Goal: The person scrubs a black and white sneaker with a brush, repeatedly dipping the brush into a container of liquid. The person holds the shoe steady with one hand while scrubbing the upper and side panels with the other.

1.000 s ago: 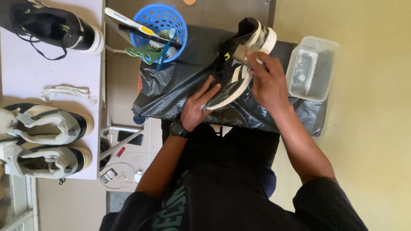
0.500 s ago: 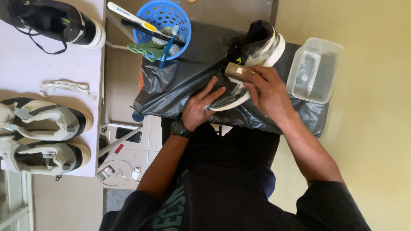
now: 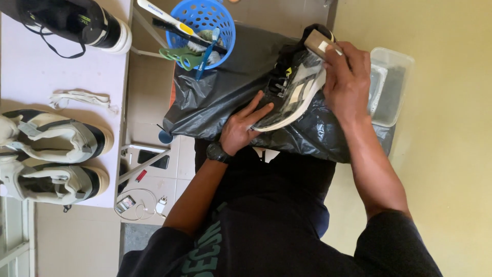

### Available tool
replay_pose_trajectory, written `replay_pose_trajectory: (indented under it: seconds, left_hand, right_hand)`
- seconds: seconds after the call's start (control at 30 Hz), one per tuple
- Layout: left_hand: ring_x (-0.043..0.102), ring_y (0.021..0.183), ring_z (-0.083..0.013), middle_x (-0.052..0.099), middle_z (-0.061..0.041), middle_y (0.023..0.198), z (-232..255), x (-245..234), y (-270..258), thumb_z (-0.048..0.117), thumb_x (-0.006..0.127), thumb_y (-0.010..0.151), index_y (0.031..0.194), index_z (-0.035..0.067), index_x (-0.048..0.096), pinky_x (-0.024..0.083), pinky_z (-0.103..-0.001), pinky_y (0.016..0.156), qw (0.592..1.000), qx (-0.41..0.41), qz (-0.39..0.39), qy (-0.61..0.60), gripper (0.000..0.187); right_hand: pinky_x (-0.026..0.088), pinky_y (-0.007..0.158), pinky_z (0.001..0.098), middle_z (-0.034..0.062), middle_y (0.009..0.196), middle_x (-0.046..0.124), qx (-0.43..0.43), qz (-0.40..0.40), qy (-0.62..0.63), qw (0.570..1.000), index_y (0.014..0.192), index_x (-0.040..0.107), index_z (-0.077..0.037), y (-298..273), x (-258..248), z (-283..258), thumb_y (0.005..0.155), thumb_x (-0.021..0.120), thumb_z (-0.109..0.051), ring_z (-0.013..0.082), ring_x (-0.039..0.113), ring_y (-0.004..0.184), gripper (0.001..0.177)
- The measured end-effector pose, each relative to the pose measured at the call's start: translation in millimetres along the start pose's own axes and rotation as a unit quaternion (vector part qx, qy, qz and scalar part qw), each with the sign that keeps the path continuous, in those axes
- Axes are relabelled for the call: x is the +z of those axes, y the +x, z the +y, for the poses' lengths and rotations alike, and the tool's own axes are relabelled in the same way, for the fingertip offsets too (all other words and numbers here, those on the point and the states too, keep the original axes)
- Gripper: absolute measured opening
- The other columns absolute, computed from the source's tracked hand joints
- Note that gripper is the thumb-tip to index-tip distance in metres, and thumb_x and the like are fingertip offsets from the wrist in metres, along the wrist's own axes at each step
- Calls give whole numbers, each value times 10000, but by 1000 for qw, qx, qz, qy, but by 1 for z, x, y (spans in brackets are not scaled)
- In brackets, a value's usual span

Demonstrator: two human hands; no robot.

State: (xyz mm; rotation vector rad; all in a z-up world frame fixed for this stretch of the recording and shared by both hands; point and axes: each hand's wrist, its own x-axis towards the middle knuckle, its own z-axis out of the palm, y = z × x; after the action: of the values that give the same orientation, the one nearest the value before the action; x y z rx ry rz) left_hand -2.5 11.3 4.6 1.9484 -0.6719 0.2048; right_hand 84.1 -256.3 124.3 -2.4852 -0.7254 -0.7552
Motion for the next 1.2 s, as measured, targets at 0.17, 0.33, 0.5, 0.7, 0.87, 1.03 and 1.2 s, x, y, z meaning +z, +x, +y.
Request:
replay_pose_trajectory:
  seconds: [0.17, 0.33, 0.5, 0.7, 0.87, 1.03, 1.2]
  left_hand:
    - [695, 1187, -335, 408, -154, 1627, 4, 4, 5, 378, 640, 1046, 1507, 237, 562, 584, -435, 871, 999, -9, 32, -17, 488]
    - [616, 1265, -368, 468, -168, 1576, -1, 9, 4, 310, 736, 983, 1425, 246, 659, 554, -450, 1039, 998, -17, 52, -25, 454]
    - [618, 1255, -407, 484, -220, 1550, -1, 11, 5, 175, 769, 955, 1325, 131, 714, 565, -468, 1023, 998, -5, 51, -24, 377]
    - [590, 1291, -392, 468, -189, 1572, 6, 7, 9, 193, 781, 947, 1419, 198, 661, 548, -465, 1047, 999, -14, 38, -29, 488]
    - [592, 1282, -389, 486, -193, 1557, -5, 12, 3, 158, 764, 952, 1421, 192, 661, 544, -453, 1049, 998, -22, 34, -40, 481]
    - [597, 1264, -406, 503, -186, 1546, 2, 7, 7, 195, 743, 969, 1443, 200, 636, 545, -474, 1038, 997, -33, 38, -54, 486]
    - [657, 1327, -337, 425, -197, 1597, 16, -6, 14, 122, 705, 1046, 1490, 90, 534, 577, -389, 1123, 1000, 14, 9, -21, 477]
  right_hand:
    - [492, 818, 449, 226, 1205, 636, -49, -20, -17, 998, 1187, 724, 16, -20, 13, 2, 1031, 680, 42, 368, 606, 977, 164]
    - [526, 770, 464, 173, 1129, 666, -51, -57, 12, 997, 1112, 758, -66, -39, 13, -30, 1027, 703, -157, 382, 650, 894, 137]
    - [561, 800, 486, 195, 1113, 704, 26, -58, 176, 982, 1155, 774, -63, -45, 0, -61, 982, 720, -143, 426, 688, 917, 198]
    - [553, 857, 506, 226, 1161, 715, 50, 5, 141, 989, 1155, 789, -21, -55, 9, -43, 972, 760, -97, 429, 694, 960, 200]
    - [522, 897, 487, 189, 1165, 726, 82, 55, 73, 992, 1213, 755, -26, -57, 15, 12, 1025, 746, -155, 391, 659, 992, 228]
    - [542, 872, 481, 163, 1155, 726, 131, 80, 47, 987, 1235, 702, -10, -40, 12, 32, 1011, 775, -77, 401, 669, 1010, 245]
    - [486, 692, 455, 171, 1158, 737, 181, 52, -1, 982, 1371, 640, -36, -31, 13, 42, 1041, 706, -54, 329, 586, 887, 337]
